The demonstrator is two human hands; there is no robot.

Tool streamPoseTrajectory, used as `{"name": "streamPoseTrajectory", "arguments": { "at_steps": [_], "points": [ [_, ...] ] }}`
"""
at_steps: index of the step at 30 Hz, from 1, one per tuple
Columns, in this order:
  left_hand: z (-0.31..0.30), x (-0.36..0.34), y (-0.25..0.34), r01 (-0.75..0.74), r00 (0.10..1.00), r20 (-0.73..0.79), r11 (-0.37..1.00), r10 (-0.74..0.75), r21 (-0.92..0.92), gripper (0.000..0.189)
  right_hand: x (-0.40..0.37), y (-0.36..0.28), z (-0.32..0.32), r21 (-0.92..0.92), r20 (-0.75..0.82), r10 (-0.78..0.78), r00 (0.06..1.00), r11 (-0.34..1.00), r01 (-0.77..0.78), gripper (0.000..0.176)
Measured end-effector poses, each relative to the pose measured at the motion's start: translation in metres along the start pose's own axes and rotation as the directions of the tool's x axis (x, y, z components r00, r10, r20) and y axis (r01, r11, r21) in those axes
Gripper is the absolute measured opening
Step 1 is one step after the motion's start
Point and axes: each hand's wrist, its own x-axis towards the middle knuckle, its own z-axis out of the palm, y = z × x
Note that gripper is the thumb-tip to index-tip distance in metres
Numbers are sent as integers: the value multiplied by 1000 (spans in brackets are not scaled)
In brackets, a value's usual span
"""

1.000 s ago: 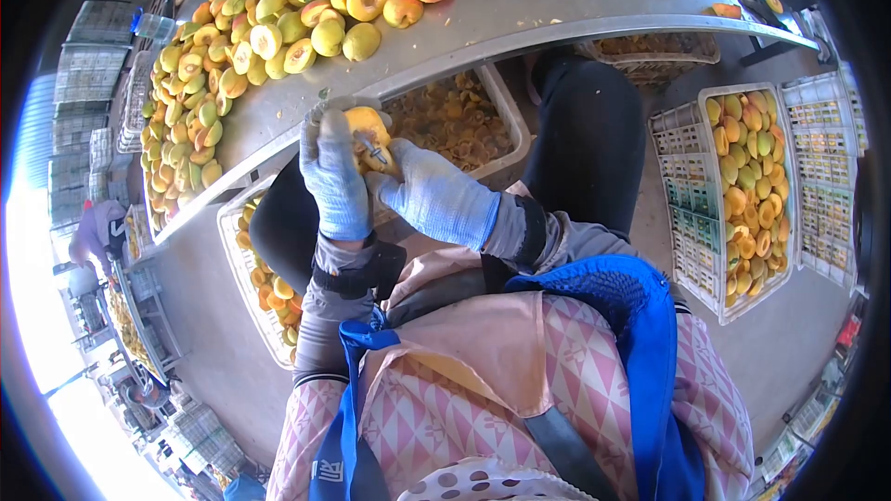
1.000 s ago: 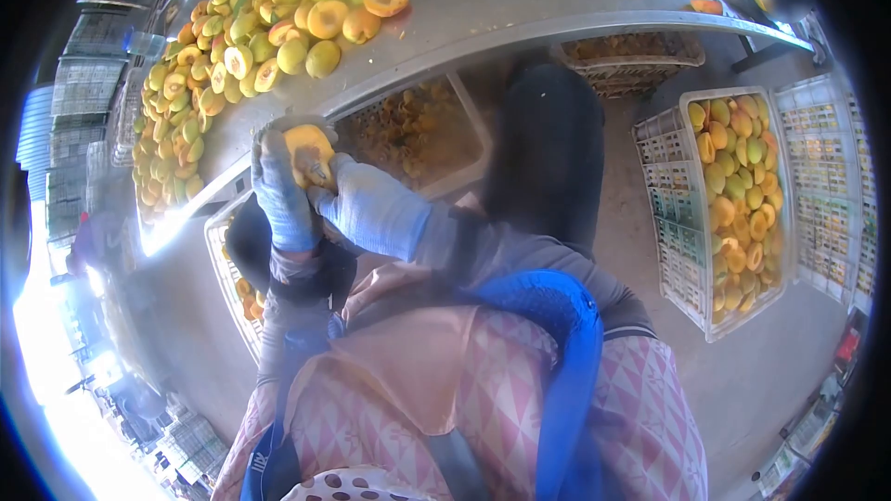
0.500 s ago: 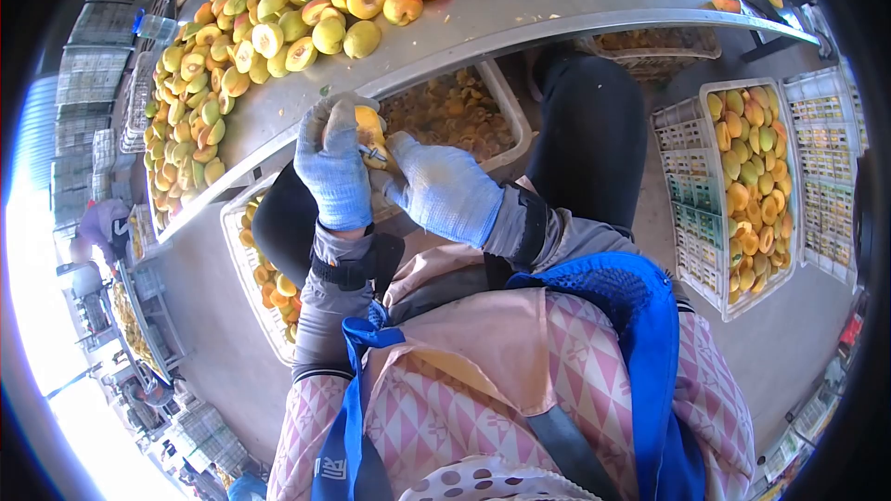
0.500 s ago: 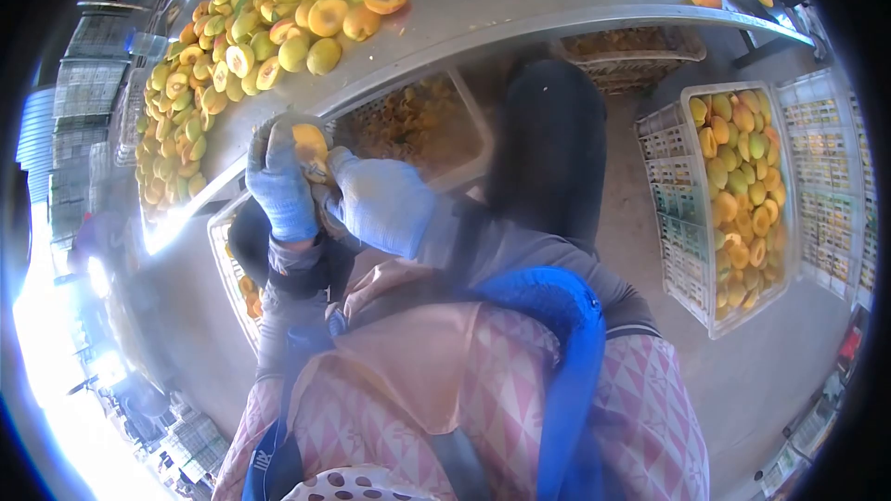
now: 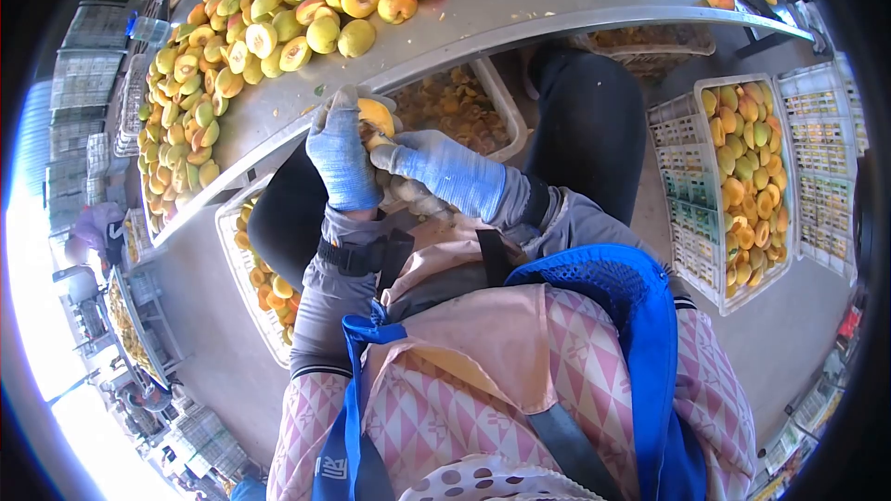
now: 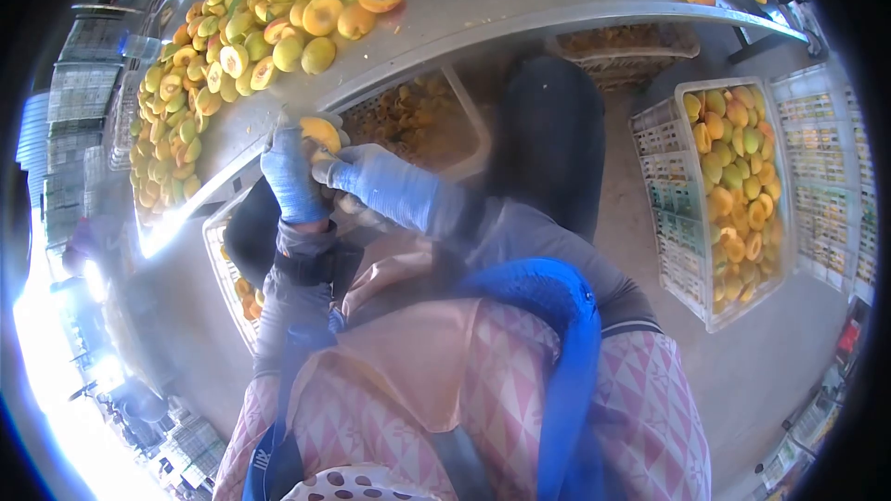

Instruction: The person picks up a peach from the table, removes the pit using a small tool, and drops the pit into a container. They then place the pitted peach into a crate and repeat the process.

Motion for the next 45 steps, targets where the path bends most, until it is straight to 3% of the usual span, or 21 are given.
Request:
{"name": "streamPoseTrajectory", "arguments": {
  "at_steps": [1,4,7,11,15,19,20,21,22,23,26,27,29,30,31,33,35,37,41,44,45],
  "points": [
    [0,0,-1,45,999,-4,998,-45,-42,30,0,1,-1,19,-6,34,999,999,-34,35],
    [-8,3,-9,93,996,18,986,-92,-141,36,17,20,4,-317,-16,-492,870,828,463,36],
    [-16,8,-7,311,947,21,892,-322,-328,44,8,18,5,-230,-63,-347,936,917,324,38],
    [-32,10,1,194,941,-173,884,-290,-425,53,4,16,3,-393,-171,-488,856,830,395,40],
    [-82,-6,36,98,988,-117,994,-103,-44,50,13,21,-5,-905,-173,-590,789,411,109,39],
    [-155,-35,82,62,953,-295,909,69,413,43,4,14,5,-910,-188,-443,876,413,14,39],
    [-222,-31,65,-97,930,-186,698,318,710,40,3,18,4,-935,-157,-486,860,354,30,40],
    [-264,-35,63,89,927,-330,749,179,657,39,4,22,3,-954,-123,-525,842,295,44,40],
    [-331,-37,55,-27,973,-25,221,229,975,37,6,24,3,-970,-88,-562,823,235,56,41],
    [-377,-38,49,-202,964,251,-374,86,905,35,4,18,6,-972,-101,-516,851,234,27,43],
    [-381,-17,51,-158,958,219,-297,183,942,30,7,22,7,-982,-75,-576,814,185,41,42],
    [-308,-3,69,5,972,-81,321,222,947,31,8,22,7,-984,-55,-595,802,171,60,41],
    [-269,49,71,-100,963,56,159,264,982,35,9,17,9,-977,-74,-551,831,207,50,43],
    [-233,72,73,104,981,-149,320,121,942,41,10,14,10,-973,-84,-532,843,226,46,44],
    [-210,101,63,95,983,-124,205,136,974,45,11,12,10,-974,-84,-538,839,223,45,44],
    [-152,151,55,166,982,-160,52,-104,985,62,11,11,8,-975,-90,-549,831,219,39,46],
    [-139,191,20,234,943,-187,152,-275,960,75,12,12,4,-973,-88,-587,805,222,56,45],
    [-141,223,-12,38,977,-42,-23,-210,999,71,11,11,-1,-969,-90,-615,783,234,73,43],
    [-108,192,-4,58,996,-78,313,52,948,50,10,7,5,-945,-133,-610,781,315,85,40],
    [-112,184,-11,-20,976,-151,749,159,662,37,9,-2,10,-922,-134,-608,782,366,126,38],
    [-98,164,8,-19,984,-128,785,124,619,30,8,-4,10,-914,-130,-612,780,379,145,37]
  ]
}}
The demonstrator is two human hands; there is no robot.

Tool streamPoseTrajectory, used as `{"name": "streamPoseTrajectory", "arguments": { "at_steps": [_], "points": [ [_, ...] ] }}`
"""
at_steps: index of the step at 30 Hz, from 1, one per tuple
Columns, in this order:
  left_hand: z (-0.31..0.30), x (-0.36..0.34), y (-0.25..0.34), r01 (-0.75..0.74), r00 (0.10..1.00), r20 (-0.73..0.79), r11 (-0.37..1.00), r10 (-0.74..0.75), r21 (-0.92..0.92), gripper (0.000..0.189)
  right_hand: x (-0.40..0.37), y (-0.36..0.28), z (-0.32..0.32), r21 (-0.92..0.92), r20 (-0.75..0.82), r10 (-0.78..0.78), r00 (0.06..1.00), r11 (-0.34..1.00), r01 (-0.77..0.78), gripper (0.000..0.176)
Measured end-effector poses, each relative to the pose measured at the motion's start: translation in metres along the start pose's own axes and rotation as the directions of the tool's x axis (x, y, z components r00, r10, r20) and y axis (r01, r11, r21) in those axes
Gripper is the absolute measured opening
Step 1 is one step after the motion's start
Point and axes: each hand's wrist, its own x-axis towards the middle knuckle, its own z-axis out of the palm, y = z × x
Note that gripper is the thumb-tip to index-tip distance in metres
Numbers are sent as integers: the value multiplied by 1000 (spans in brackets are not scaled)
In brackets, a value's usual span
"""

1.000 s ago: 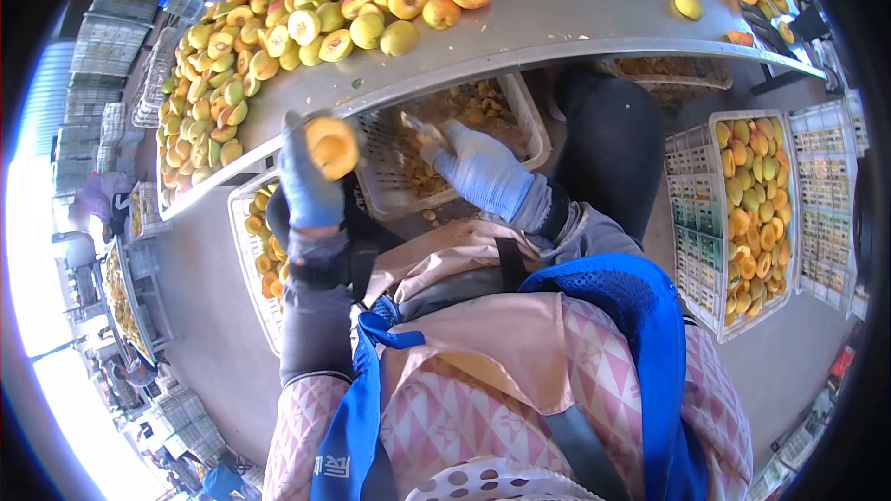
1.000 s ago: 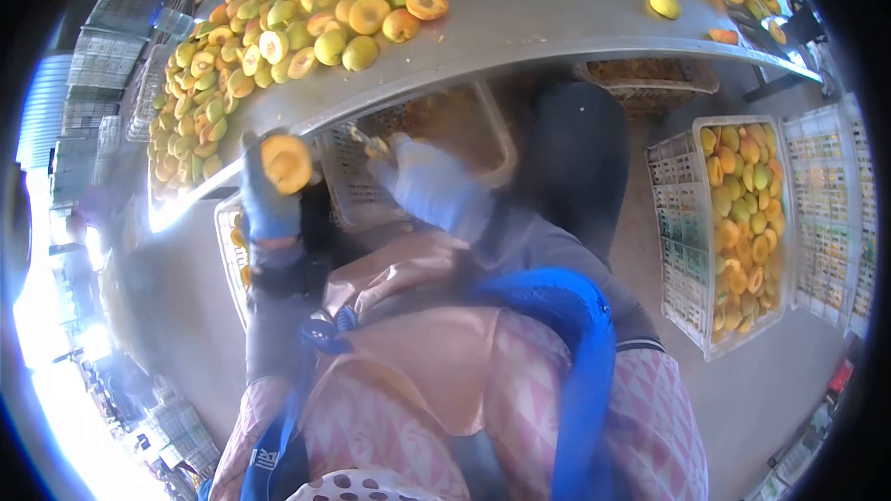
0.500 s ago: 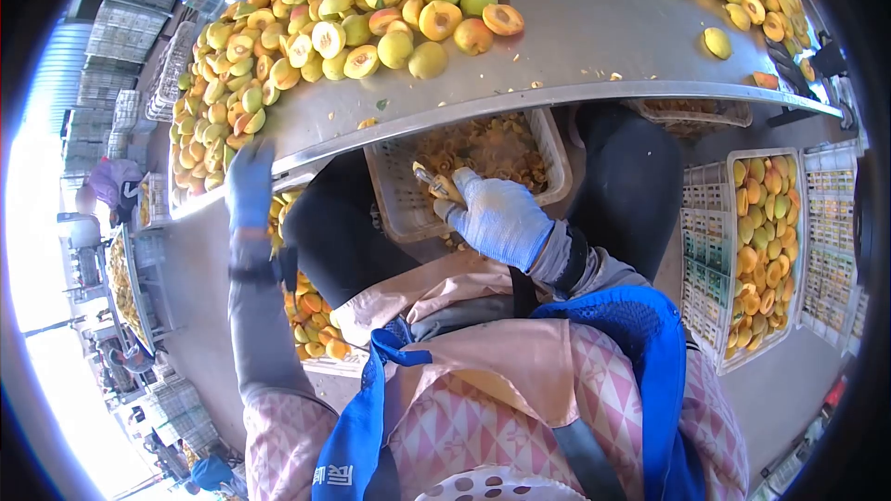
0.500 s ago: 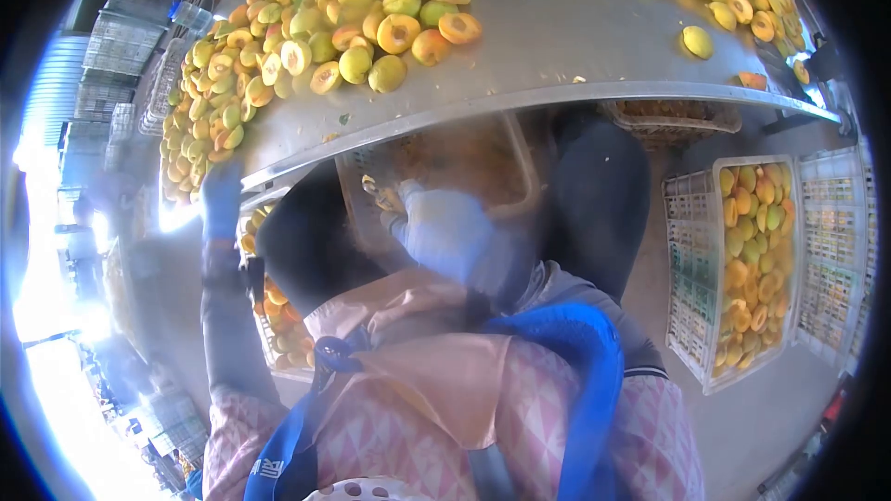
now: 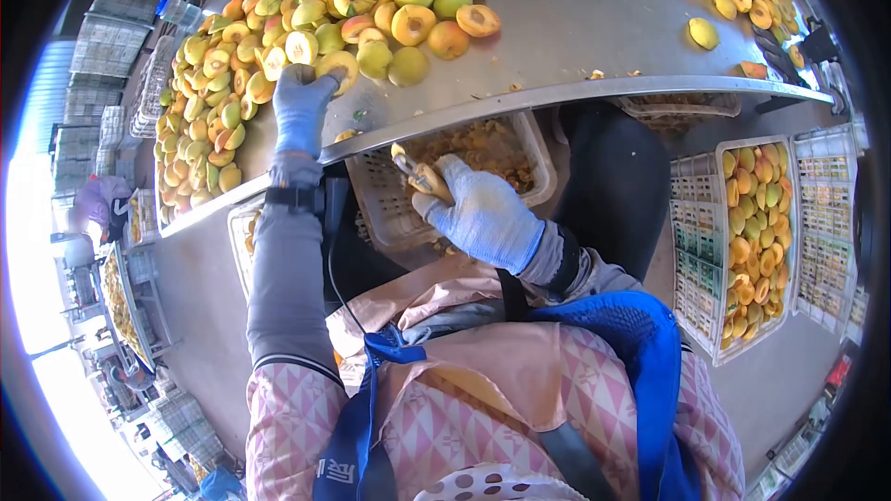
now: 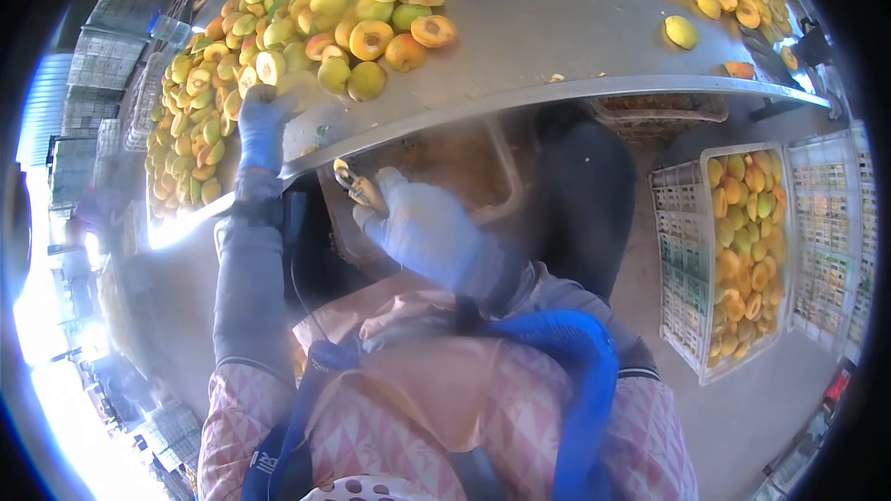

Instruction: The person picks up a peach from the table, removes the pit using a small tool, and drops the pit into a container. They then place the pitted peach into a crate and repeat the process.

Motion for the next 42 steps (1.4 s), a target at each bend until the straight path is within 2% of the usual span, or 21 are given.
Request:
{"name": "streamPoseTrajectory", "arguments": {
  "at_steps": [3,6,7,8,9,10,11,12,13,16,19,22,24,27,28,30,31,36,37,40,42],
  "points": [
    [-6,-58,45,-70,979,176,977,107,-202,25,4,0,0,219,-141,20,990,976,11,34],
    [-3,-119,76,38,932,358,970,52,-240,27,9,-3,-1,246,-213,-25,977,966,78,33],
    [2,-133,75,100,938,346,940,20,-325,31,10,-3,2,248,-234,-43,971,963,102,33],
    [8,-146,71,156,942,336,899,-11,-409,35,9,-3,6,218,-206,-92,974,966,138,33],
    [14,-155,65,207,944,327,846,-41,-491,39,7,-3,13,188,-184,-63,981,977,98,33],
    [22,-161,48,312,933,351,680,-86,-664,50,4,-2,21,158,-162,-35,986,986,61,33],
    [25,-163,37,355,916,398,559,-47,-750,50,3,-2,26,128,-137,-9,991,991,27,34],
    [27,-166,32,334,931,363,517,-48,-788,50,2,0,23,224,-145,-57,988,970,88,33],
    [28,-168,30,311,944,327,474,-52,-824,49,-1,0,20,193,-153,-62,986,977,91,33],
    [26,-171,31,303,950,299,517,-93,-801,52,-8,-4,17,101,-164,-79,983,990,96,32],
    [29,-177,34,27,998,68,784,19,-620,46,-9,-4,20,50,-151,-86,985,994,95,31],
    [31,-178,44,19,996,79,787,38,-616,47,-9,-5,18,51,-154,-66,986,996,74,32],
    [32,-178,45,-65,993,46,842,106,-536,49,-10,-7,19,33,-163,-59,985,997,65,31],
    [32,-175,39,-167,984,-8,908,177,-383,51,-12,-9,16,49,-260,-85,962,994,101,31],
    [32,-173,35,-195,980,-26,925,198,-326,52,-13,-11,14,17,-231,-114,966,992,121,31],
    [31,-168,29,-119,991,10,907,135,-405,52,-15,-13,13,-44,-169,-169,971,986,164,31],
    [32,-167,29,-80,994,34,893,105,-442,52,-14,-10,15,-40,-169,-133,977,991,128,31],
    [35,-179,50,-154,986,2,903,168,-401,51,-9,-8,19,17,-132,-15,991,1000,18,29],
    [35,-179,51,-157,985,-1,904,171,-397,51,-9,-8,20,48,-135,-15,991,999,22,29],
    [38,-182,54,-260,965,-15,937,263,-233,50,-10,-8,23,155,-138,-13,990,987,35,29],
    [39,-185,56,-310,949,-19,925,314,-219,50,-11,-10,22,246,-132,-9,991,968,41,29]
  ]
}}
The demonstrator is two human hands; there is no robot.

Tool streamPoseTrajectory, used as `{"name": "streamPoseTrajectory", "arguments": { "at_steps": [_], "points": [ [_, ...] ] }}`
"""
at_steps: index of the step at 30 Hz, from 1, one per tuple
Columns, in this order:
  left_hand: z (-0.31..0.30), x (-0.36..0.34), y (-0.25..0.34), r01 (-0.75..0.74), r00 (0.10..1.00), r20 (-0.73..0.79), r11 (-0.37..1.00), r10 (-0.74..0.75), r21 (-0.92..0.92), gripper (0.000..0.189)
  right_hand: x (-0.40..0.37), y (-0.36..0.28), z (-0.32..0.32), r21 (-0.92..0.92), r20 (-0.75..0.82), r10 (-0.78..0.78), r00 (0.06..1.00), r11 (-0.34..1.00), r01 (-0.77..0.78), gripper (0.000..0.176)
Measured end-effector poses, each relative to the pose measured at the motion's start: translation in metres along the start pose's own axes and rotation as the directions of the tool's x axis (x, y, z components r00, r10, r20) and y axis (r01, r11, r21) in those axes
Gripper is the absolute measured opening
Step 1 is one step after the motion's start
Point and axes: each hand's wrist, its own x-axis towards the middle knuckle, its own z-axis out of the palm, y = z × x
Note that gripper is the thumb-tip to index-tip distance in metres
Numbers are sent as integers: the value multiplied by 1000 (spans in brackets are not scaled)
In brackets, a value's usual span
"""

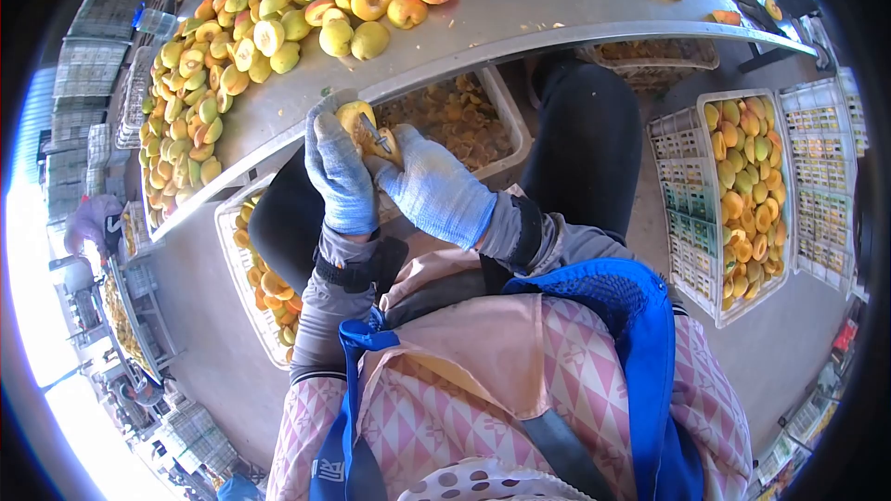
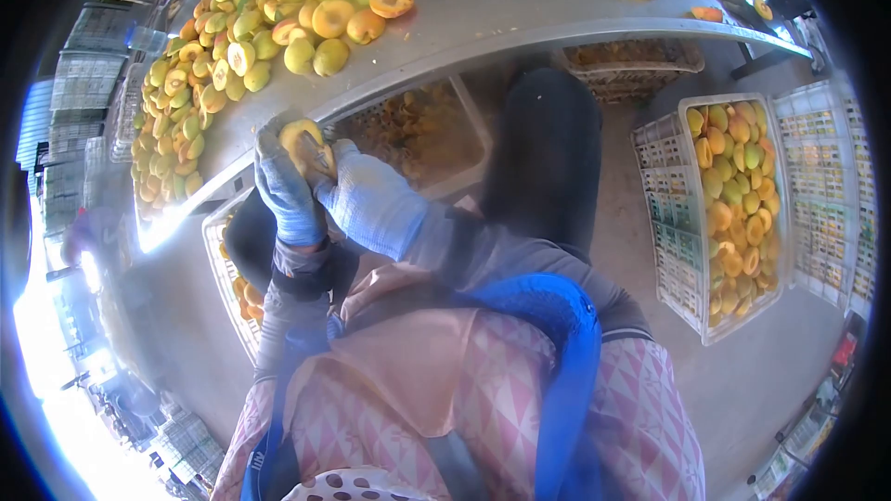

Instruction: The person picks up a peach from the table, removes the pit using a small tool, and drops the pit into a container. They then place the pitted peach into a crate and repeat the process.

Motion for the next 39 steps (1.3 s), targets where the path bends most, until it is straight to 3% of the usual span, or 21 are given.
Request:
{"name": "streamPoseTrajectory", "arguments": {
  "at_steps": [3,6,10,15,19,22,25,26,29,30,35,36,39],
  "points": [
    [3,-1,-5,24,1000,-9,998,-24,-64,51,0,4,2,39,-20,-28,999,999,29,28],
    [1,2,-3,57,998,14,995,-56,-85,51,-1,3,0,-103,30,47,998,994,-44,28],
    [-4,5,-6,145,989,50,979,-139,-143,54,-4,-1,-6,-211,60,2,998,978,10,31],
    [-10,11,6,361,922,229,907,-313,-215,61,-8,-1,-14,-292,175,-38,984,952,89,36],
    [-12,17,13,554,817,332,801,-471,-226,66,-9,5,-8,-200,169,20,985,980,14,37],
    [-6,13,20,566,823,354,690,-444,-451,69,-7,16,2,-68,118,19,993,998,-11,37],
    [0,3,15,453,892,213,786,-399,-421,69,-10,12,0,-58,128,34,991,998,-26,38],
    [-6,7,13,444,892,276,809,-358,-385,64,-11,7,-2,-94,152,48,987,995,-34,38],
    [-4,11,17,544,835,281,786,-473,-293,59,-10,-1,-8,-205,212,100,972,977,-56,39],
    [-4,11,13,517,854,251,800,-456,-304,57,-9,-1,-10,-241,229,121,966,968,-64,39],
    [8,8,16,350,936,68,899,-345,-262,53,-8,12,-6,70,218,53,974,995,-70,36],
    [6,8,19,387,922,121,876,-368,-286,53,-8,13,-5,139,215,47,975,987,-78,36],
    [1,10,22,445,894,213,845,-395,-298,51,-5,19,-7,47,271,11,963,999,-24,34]
  ]
}}
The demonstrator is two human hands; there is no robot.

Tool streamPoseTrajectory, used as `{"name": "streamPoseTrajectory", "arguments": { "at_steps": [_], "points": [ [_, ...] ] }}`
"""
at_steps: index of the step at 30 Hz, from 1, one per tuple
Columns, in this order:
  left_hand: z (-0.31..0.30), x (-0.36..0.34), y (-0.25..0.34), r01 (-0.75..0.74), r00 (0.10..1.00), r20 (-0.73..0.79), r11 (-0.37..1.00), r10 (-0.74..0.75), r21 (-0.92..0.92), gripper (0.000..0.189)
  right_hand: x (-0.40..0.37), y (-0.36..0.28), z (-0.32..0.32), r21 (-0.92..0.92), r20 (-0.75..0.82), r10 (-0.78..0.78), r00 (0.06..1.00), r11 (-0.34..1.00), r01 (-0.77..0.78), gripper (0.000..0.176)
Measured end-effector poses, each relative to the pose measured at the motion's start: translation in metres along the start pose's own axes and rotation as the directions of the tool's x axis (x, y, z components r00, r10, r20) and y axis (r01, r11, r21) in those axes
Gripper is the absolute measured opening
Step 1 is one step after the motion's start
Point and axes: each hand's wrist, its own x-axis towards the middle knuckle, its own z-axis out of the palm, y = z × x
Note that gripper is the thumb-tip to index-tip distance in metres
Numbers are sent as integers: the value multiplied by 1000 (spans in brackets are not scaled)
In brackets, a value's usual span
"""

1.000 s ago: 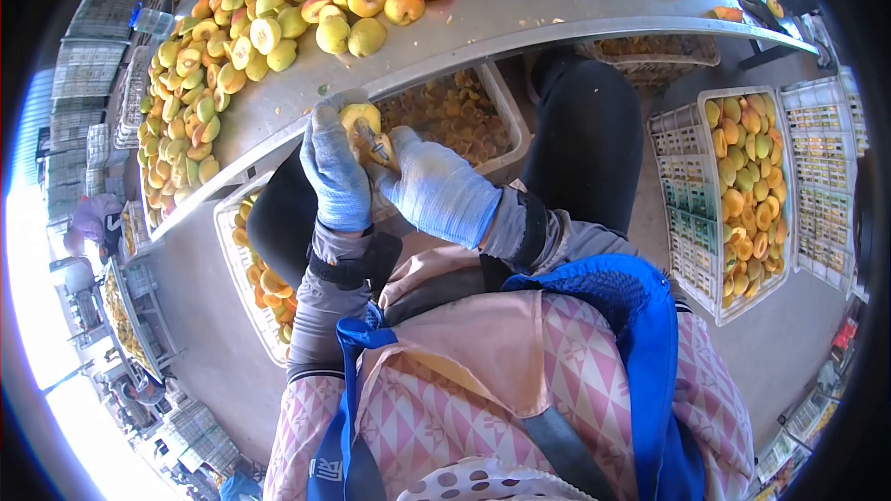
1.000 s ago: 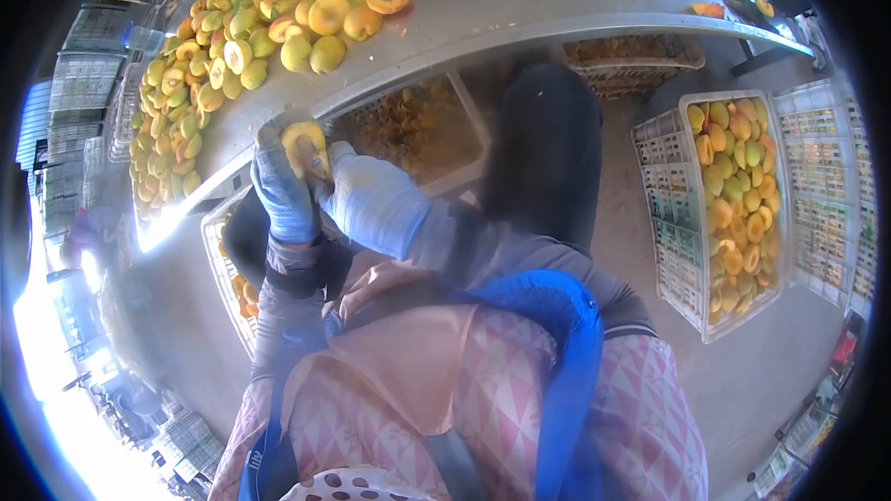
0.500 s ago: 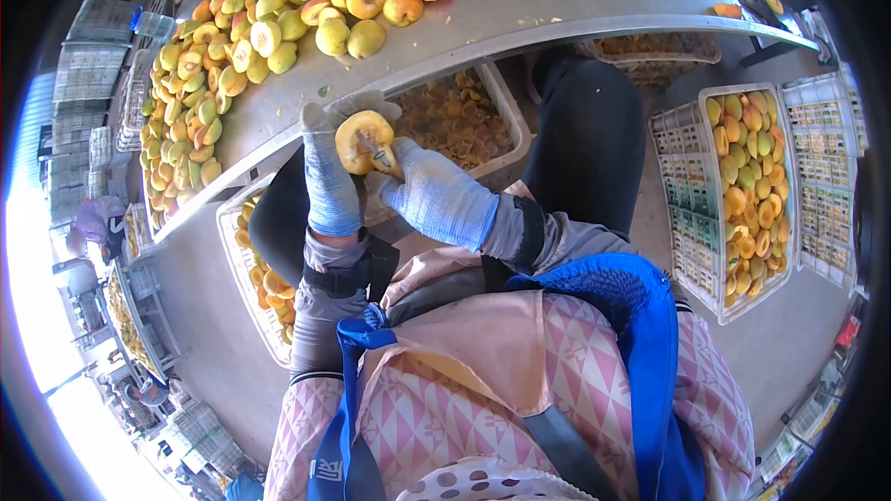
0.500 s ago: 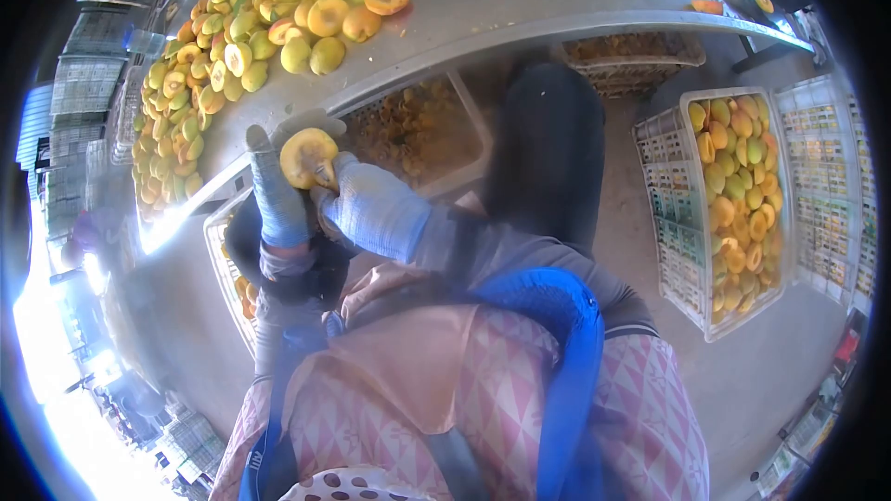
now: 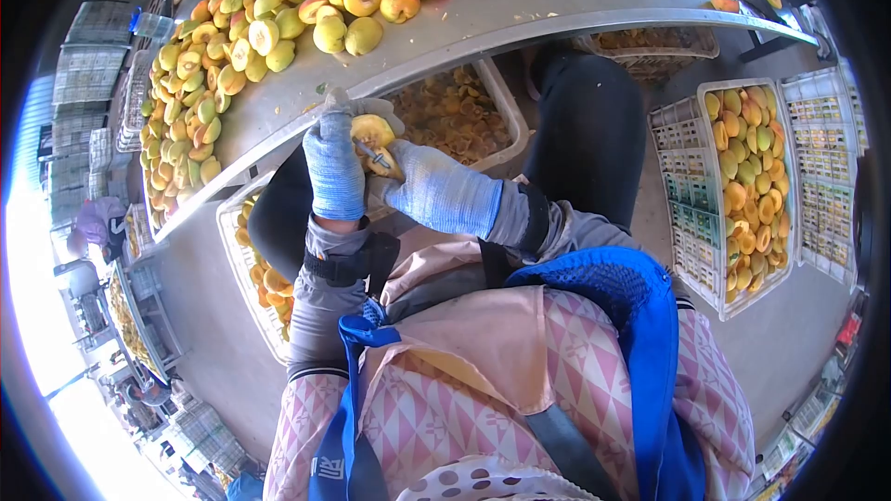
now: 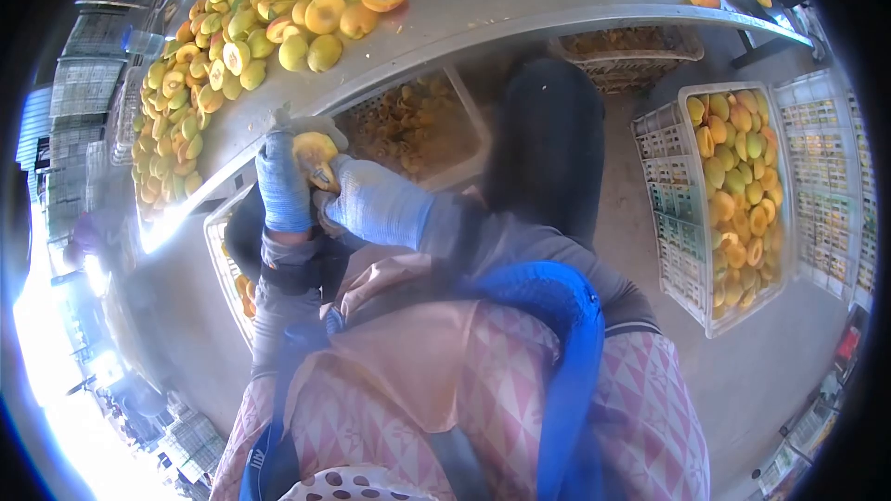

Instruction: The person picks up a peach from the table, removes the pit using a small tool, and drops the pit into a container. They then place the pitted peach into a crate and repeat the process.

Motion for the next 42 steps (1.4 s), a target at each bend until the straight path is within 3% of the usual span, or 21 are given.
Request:
{"name": "streamPoseTrajectory", "arguments": {
  "at_steps": [3,5,9,12,15,18,21,23,24,26,27,30,33,36,39,42],
  "points": [
    [-2,-1,-5,-61,996,-61,994,66,87,49,3,-4,-6,126,66,-77,995,990,69,34],
    [0,0,-10,-124,981,-136,984,141,130,47,0,0,-1,-17,4,-41,999,999,41,34],
    [-3,1,-10,-44,969,-231,984,84,173,46,-11,-22,-7,-322,-142,-14,990,946,-32,30],
    [-2,1,-8,-100,969,-204,975,142,201,46,-11,-10,-4,-370,-119,-143,983,925,90,37],
    [3,1,-7,-171,968,-150,966,201,194,47,-9,-15,-1,-224,-112,16,994,974,-41,34],
    [1,3,-9,-175,979,-83,976,186,130,47,-5,-3,-2,74,-106,-45,993,996,53,32],
    [-5,8,-13,-108,994,1,993,108,39,45,0,6,-2,132,-72,-123,990,982,132,32],
    [-6,9,-13,-60,998,11,997,60,-45,44,2,10,-2,133,-67,-93,993,986,102,33],
    [-7,11,-15,-83,996,24,995,82,61,43,3,5,-4,133,-65,-80,995,987,88,34],
    [-4,20,-20,-132,991,61,956,120,263,42,1,-8,-13,-164,0,100,995,982,-99,34],
    [0,22,-17,35,999,7,972,-38,232,43,-1,-14,-16,-311,13,198,980,932,-185,35],
    [-4,22,-23,42,999,23,997,-44,72,43,3,-10,-14,-222,-3,183,983,958,-179,36],
    [-4,22,-27,132,991,-2,987,-132,-97,42,11,14,0,229,-120,-106,987,965,131,38],
    [-5,28,-33,101,991,-89,994,-104,-39,44,7,-1,-15,561,122,164,979,802,-204,39],
    [5,23,-26,103,993,-28,966,-113,-238,47,9,1,-27,618,371,325,870,612,-493,37],
    [-7,28,-42,112,992,87,932,-87,-345,53,0,-10,-38,658,522,240,819,498,-565,35]
  ]
}}
